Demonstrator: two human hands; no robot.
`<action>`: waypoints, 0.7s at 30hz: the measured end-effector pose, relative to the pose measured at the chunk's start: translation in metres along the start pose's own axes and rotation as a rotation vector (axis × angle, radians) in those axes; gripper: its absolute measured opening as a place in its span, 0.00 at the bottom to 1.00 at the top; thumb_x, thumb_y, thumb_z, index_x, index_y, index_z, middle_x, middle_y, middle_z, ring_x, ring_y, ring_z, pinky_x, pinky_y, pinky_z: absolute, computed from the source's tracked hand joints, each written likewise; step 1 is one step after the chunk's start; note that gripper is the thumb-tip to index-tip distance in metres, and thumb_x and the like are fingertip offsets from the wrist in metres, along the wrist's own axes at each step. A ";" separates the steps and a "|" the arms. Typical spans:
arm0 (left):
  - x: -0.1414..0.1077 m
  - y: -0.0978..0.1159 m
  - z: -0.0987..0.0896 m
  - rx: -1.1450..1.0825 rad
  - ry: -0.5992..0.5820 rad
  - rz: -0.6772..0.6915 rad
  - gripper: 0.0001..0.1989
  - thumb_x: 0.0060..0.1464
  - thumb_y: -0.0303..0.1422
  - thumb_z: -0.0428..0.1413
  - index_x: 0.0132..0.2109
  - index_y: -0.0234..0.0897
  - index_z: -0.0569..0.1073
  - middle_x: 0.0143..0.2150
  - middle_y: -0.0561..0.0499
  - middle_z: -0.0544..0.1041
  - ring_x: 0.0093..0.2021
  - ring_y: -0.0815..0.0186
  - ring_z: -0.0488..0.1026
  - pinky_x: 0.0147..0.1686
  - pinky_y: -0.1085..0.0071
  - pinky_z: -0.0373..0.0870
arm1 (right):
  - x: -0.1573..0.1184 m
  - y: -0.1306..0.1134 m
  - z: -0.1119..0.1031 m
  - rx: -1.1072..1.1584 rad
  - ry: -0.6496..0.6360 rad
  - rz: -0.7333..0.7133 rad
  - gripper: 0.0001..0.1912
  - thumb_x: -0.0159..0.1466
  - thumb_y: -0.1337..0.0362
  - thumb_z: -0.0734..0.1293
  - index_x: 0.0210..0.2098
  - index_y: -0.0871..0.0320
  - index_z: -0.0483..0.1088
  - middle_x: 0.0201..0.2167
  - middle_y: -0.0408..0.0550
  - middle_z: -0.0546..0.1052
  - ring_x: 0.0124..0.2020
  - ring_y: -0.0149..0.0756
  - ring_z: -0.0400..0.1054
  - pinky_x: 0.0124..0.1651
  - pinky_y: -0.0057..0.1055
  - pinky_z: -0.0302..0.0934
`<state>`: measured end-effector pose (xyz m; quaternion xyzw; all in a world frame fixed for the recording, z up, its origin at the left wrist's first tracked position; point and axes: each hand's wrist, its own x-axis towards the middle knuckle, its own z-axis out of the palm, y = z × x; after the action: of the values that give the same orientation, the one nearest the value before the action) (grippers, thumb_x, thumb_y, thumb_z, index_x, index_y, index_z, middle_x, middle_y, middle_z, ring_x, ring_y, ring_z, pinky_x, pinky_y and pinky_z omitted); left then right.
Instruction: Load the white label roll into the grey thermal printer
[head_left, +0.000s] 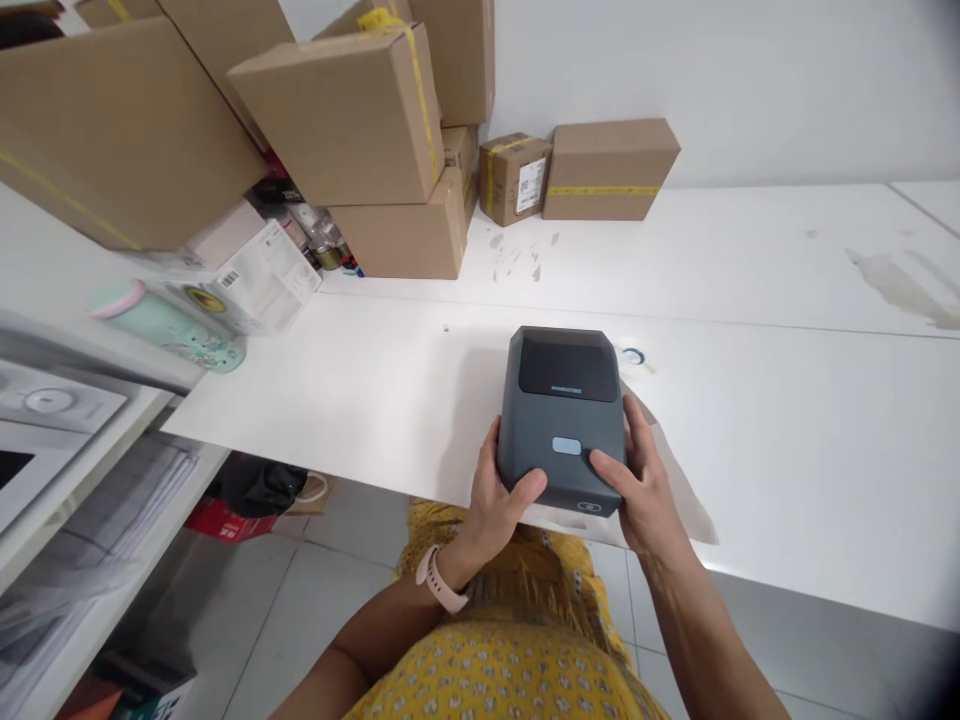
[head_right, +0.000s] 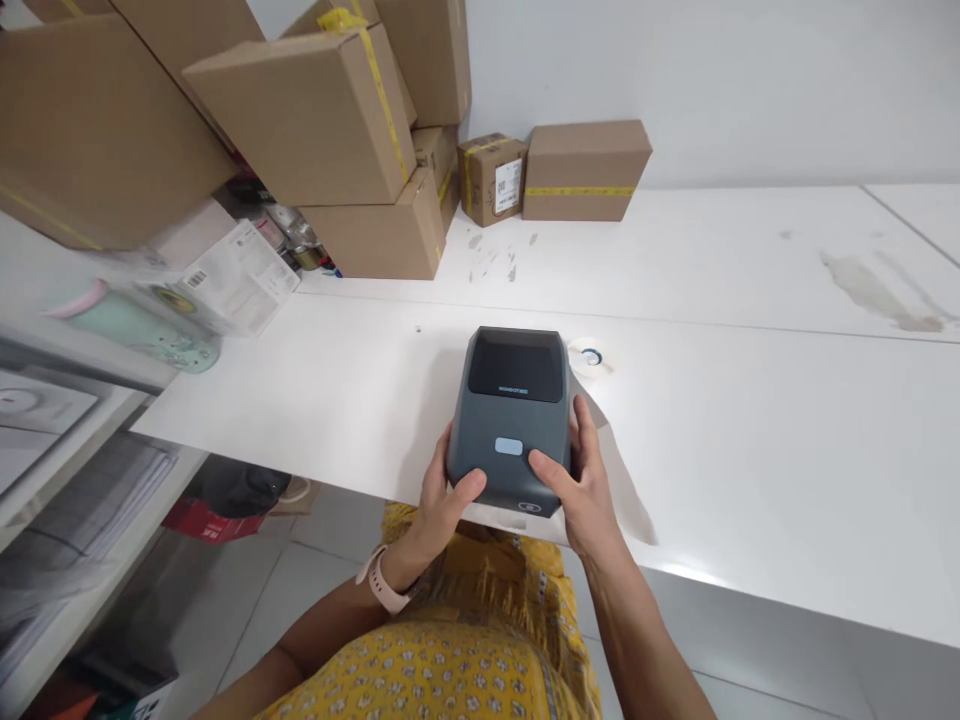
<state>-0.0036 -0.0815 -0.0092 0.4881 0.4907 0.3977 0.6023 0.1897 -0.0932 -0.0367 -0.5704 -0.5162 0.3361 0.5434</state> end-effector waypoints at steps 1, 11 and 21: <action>0.001 0.001 -0.001 -0.012 -0.005 0.025 0.46 0.58 0.49 0.62 0.75 0.39 0.52 0.75 0.39 0.59 0.74 0.47 0.58 0.71 0.53 0.60 | -0.001 0.000 0.001 -0.003 0.000 -0.015 0.41 0.72 0.56 0.64 0.77 0.48 0.41 0.69 0.61 0.68 0.60 0.49 0.74 0.48 0.43 0.77; -0.048 -0.016 -0.022 0.118 0.046 -0.076 0.23 0.62 0.51 0.59 0.52 0.37 0.74 0.50 0.43 0.79 0.47 0.58 0.77 0.48 0.63 0.73 | -0.017 -0.016 0.012 -0.303 0.161 -0.278 0.29 0.74 0.60 0.58 0.73 0.43 0.54 0.77 0.51 0.53 0.77 0.52 0.48 0.72 0.63 0.53; -0.033 -0.011 0.022 -0.165 -0.319 -0.234 0.29 0.55 0.58 0.60 0.35 0.32 0.83 0.33 0.41 0.84 0.29 0.61 0.78 0.33 0.66 0.72 | -0.021 -0.010 0.018 -0.251 0.190 -0.334 0.21 0.75 0.61 0.58 0.65 0.46 0.67 0.74 0.51 0.60 0.75 0.50 0.55 0.70 0.58 0.57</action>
<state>0.0114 -0.1197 -0.0119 0.4335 0.4084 0.2817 0.7523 0.1657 -0.1101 -0.0342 -0.5691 -0.5876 0.1193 0.5627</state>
